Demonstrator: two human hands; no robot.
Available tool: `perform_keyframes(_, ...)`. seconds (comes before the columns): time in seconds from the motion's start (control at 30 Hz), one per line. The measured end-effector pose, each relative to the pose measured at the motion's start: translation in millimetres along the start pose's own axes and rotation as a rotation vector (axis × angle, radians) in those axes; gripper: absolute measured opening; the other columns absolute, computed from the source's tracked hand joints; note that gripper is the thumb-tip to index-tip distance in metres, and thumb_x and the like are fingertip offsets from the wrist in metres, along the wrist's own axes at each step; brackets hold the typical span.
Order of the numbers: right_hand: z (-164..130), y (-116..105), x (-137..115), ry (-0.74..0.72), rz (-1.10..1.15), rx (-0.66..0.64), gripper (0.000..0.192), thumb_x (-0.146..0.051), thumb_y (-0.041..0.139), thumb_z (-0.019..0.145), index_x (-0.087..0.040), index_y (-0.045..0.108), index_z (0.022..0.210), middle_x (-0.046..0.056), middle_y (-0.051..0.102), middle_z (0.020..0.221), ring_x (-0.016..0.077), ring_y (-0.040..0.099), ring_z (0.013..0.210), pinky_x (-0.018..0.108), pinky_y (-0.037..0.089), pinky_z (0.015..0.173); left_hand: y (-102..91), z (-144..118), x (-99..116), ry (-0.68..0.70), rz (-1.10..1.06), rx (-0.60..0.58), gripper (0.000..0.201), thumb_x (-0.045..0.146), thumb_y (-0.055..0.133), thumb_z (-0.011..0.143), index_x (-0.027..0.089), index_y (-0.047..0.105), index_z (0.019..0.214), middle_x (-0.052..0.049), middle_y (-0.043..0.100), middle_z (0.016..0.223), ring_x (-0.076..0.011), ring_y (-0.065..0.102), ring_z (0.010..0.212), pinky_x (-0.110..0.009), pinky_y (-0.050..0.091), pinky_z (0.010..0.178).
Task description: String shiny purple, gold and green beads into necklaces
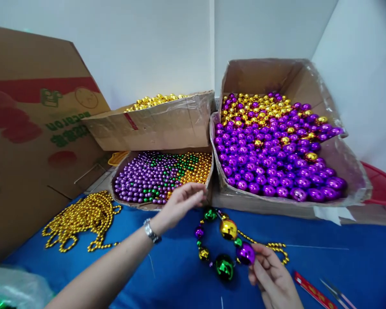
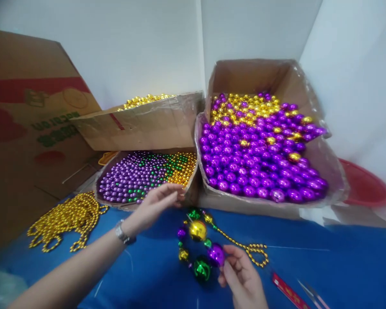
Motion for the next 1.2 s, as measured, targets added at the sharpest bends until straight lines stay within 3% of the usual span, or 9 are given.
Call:
perform_keyframes(0.07, -1.1, -7.3, -4.0, -0.011, -0.006, 0.022, 0.035, -0.039, 0.072, 0.076, -0.023, 0.06, 0.105, 0.003, 0.06, 0.076, 0.0126, 0.056, 0.058, 0.024, 0.046, 0.051, -42.3, 18.1, -7.3, -0.005, 0.445, 0.073, 0.034, 0.04, 0.045, 0.09, 0.016, 0.053, 0.113, -0.009, 0.064, 0.108, -0.018, 0.062, 0.09, -0.028, 0.051, 0.073)
perform_keyframes(0.13, -2.6, -12.6, -7.5, -0.01, -0.001, 0.049, 0.037, -0.039, 0.074, 0.074, -0.023, 0.061, 0.105, 0.003, 0.06, 0.077, 0.0129, 0.055, 0.058, 0.024, 0.046, 0.052, -74.5, 34.1, -22.7, -0.038, 0.584, 0.076, 0.03, 0.038, 0.048, 0.088, 0.014, 0.058, 0.103, -0.007, 0.066, 0.094, -0.0179, 0.062, 0.081, -0.029, 0.049, 0.069)
perform_keyframes(0.27, -3.8, -12.5, -13.3, -0.016, -0.001, 0.063, 0.034, -0.039, 0.073, 0.074, -0.024, 0.062, 0.103, 0.002, 0.06, 0.076, 0.0122, 0.054, 0.059, 0.023, 0.046, 0.052, -97.4, 53.0, -65.0, -0.106, 0.736, 0.007, 0.015, 0.029, 0.063, 0.078, 0.015, 0.064, 0.082, -0.005, 0.066, 0.078, -0.017, 0.059, 0.074, -0.031, 0.047, 0.074)
perform_keyframes(0.37, -3.1, -8.8, -14.2, -0.024, -0.038, 0.047, 0.032, -0.039, 0.072, 0.076, -0.024, 0.062, 0.102, 0.001, 0.059, 0.077, 0.0113, 0.053, 0.059, 0.022, 0.045, 0.053, -88.3, 60.3, -94.6, -0.152, 0.769, -0.04, 0.015, 0.029, 0.062, 0.082, 0.014, 0.062, 0.081, -0.004, 0.064, 0.082, -0.0153, 0.059, 0.075, -0.033, 0.048, 0.074)
perform_keyframes(0.47, -3.6, -9.5, -11.4, -0.021, -0.087, 0.05, 0.032, -0.041, 0.071, 0.076, -0.024, 0.063, 0.102, 0.002, 0.061, 0.079, 0.0113, 0.053, 0.059, 0.023, 0.045, 0.054, -79.3, 66.9, -102.9, -0.159, 0.724, -0.033, 0.018, 0.03, 0.057, 0.086, 0.012, 0.061, 0.084, -0.003, 0.062, 0.084, -0.0148, 0.059, 0.076, -0.034, 0.05, 0.073)
perform_keyframes(0.6, -5.9, -8.9, -10.9, -0.033, -0.146, 0.051, 0.034, -0.045, 0.071, 0.075, -0.022, 0.064, 0.098, 0.002, 0.06, 0.074, 0.0125, 0.053, 0.058, 0.024, 0.045, 0.053, -69.6, 65.4, -72.5, -0.09, 0.531, 0.022, 0.017, 0.03, 0.06, 0.082, 0.013, 0.06, 0.077, -0.005, 0.062, 0.074, -0.016, 0.06, 0.073, -0.031, 0.05, 0.071)
perform_keyframes(0.77, -5.9, -4.9, -20.9, -0.066, -0.2, 0.095, 0.034, -0.045, 0.068, 0.077, -0.022, 0.063, 0.102, 0.003, 0.06, 0.079, 0.0134, 0.055, 0.063, 0.024, 0.046, 0.056, -33.3, 35.4, -25.1, -0.03, 0.097, 0.051, 0.025, 0.033, 0.046, 0.091, 0.016, 0.053, 0.107, -0.008, 0.063, 0.101, -0.0141, 0.063, 0.084, -0.027, 0.052, 0.076)
perform_keyframes(0.93, -4.3, 5.7, -31.9, -0.095, -0.271, 0.053, 0.03, -0.042, 0.062, 0.084, -0.024, 0.059, 0.107, 0.002, 0.059, 0.082, 0.013, 0.055, 0.068, 0.024, 0.046, 0.063, 20.1, 8.2, -27.2, -0.199, -0.594, -0.024, 0.018, 0.02, 0.063, 0.082, 0.014, 0.061, 0.099, -0.007, 0.064, 0.094, -0.012, 0.064, 0.079, -0.022, 0.052, 0.071)
perform_keyframes(1.2, -7.6, -2.4, -36.1, -0.114, -0.336, 0.093, 0.029, -0.043, 0.059, 0.086, -0.024, 0.057, 0.107, 0.001, 0.059, 0.084, 0.0132, 0.055, 0.07, 0.024, 0.047, 0.064, 49.1, -0.9, -34.5, -0.301, -0.728, -0.014, 0.012, 0.015, 0.063, 0.082, 0.012, 0.062, 0.093, -0.006, 0.065, 0.084, -0.0129, 0.064, 0.074, -0.023, 0.053, 0.07)
Point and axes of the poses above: each hand's wrist, its own z-axis towards the middle knuckle, its own y-axis out of the palm, x = y × z, the point moved 10 cm from there along z, towards the middle knuckle
